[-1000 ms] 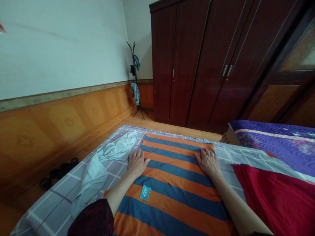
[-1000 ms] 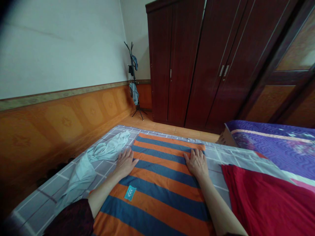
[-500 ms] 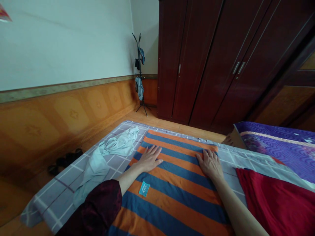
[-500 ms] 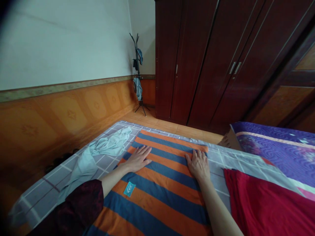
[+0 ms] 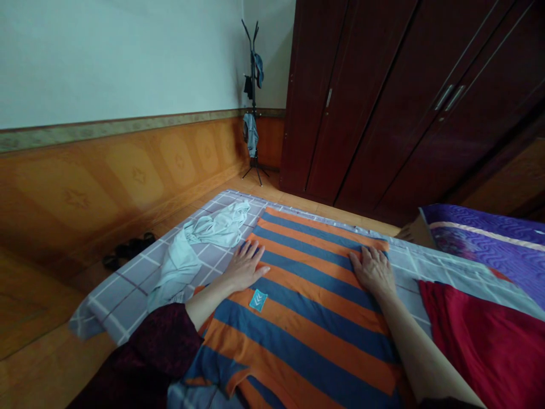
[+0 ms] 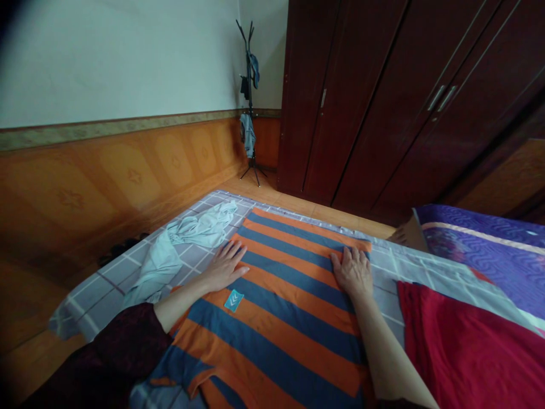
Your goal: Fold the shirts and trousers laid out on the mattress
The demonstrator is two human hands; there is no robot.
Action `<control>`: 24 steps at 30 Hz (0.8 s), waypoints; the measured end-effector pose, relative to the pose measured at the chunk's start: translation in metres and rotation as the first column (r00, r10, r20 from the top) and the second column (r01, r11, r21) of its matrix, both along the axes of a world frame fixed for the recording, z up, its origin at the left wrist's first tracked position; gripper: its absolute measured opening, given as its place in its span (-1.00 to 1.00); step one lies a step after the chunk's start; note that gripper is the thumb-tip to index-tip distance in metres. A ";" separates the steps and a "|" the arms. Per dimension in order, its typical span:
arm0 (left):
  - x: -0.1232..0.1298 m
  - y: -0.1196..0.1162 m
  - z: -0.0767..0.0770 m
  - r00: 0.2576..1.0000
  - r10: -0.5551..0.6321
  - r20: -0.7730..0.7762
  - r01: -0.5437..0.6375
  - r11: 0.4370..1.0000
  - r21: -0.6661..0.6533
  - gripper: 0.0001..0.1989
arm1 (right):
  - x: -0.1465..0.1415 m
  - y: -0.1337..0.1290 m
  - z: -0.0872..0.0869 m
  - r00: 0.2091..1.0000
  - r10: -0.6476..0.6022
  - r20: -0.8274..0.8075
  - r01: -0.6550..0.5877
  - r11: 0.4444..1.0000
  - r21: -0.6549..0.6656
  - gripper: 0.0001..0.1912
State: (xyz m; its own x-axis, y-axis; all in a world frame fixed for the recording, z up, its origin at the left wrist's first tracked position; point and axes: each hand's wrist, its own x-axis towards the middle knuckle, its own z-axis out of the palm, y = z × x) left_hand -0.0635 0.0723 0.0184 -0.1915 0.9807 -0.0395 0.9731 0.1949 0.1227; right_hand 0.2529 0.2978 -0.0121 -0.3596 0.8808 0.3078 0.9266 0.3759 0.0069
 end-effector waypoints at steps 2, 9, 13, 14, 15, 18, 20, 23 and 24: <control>-0.008 -0.014 0.005 1.000 0.003 0.020 -0.003 1.000 -0.023 -0.32 | 0.002 -0.001 0.001 1.000 -0.003 0.016 0.004 1.000 -0.017 -0.38; -0.009 -0.133 0.038 0.981 -0.092 0.172 0.107 0.991 -0.078 -0.33 | -0.020 -0.042 0.022 0.992 0.109 0.060 -0.099 0.985 -0.141 -0.36; 0.004 -0.184 0.038 0.906 -0.325 0.272 0.358 0.930 -0.083 -0.18 | -0.060 -0.146 0.045 0.890 0.454 -0.026 -0.444 0.855 -0.269 -0.34; 0.003 -0.192 0.033 0.910 -0.335 0.243 0.361 0.930 -0.069 -0.22 | -0.067 -0.178 0.053 0.847 0.528 -0.060 -0.516 0.790 -0.332 -0.35; 0.000 -0.198 0.027 0.926 -0.325 0.194 0.338 0.940 -0.041 -0.30 | -0.071 -0.209 0.062 0.784 0.611 -0.105 -0.595 0.694 -0.405 -0.35; -0.019 -0.208 0.009 0.965 -0.260 0.032 0.254 0.960 0.116 -0.45 | -0.069 -0.279 0.090 0.510 0.806 -0.300 -0.792 0.304 -0.529 -0.37; -0.030 -0.211 0.002 0.970 -0.239 -0.039 0.242 0.947 0.214 -0.47 | -0.065 -0.302 0.099 0.429 0.830 -0.356 -0.830 0.206 -0.518 -0.44; -0.034 -0.209 0.005 0.971 -0.222 -0.084 0.237 0.911 0.338 -0.57 | -0.070 -0.314 0.088 0.504 0.800 -0.325 -0.833 0.351 -0.428 -0.40; -0.033 -0.207 0.007 0.974 -0.214 -0.079 0.228 0.897 0.378 -0.61 | -0.075 -0.317 0.080 0.526 0.786 -0.325 -0.834 0.400 -0.381 -0.39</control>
State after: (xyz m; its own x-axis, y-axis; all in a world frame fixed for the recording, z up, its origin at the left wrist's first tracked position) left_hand -0.0963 -0.1351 0.0256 0.0378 0.9362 0.3493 0.9907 -0.0809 0.1095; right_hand 0.1780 -0.0188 0.0675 -0.9755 0.2148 0.0482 0.1726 0.8822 -0.4380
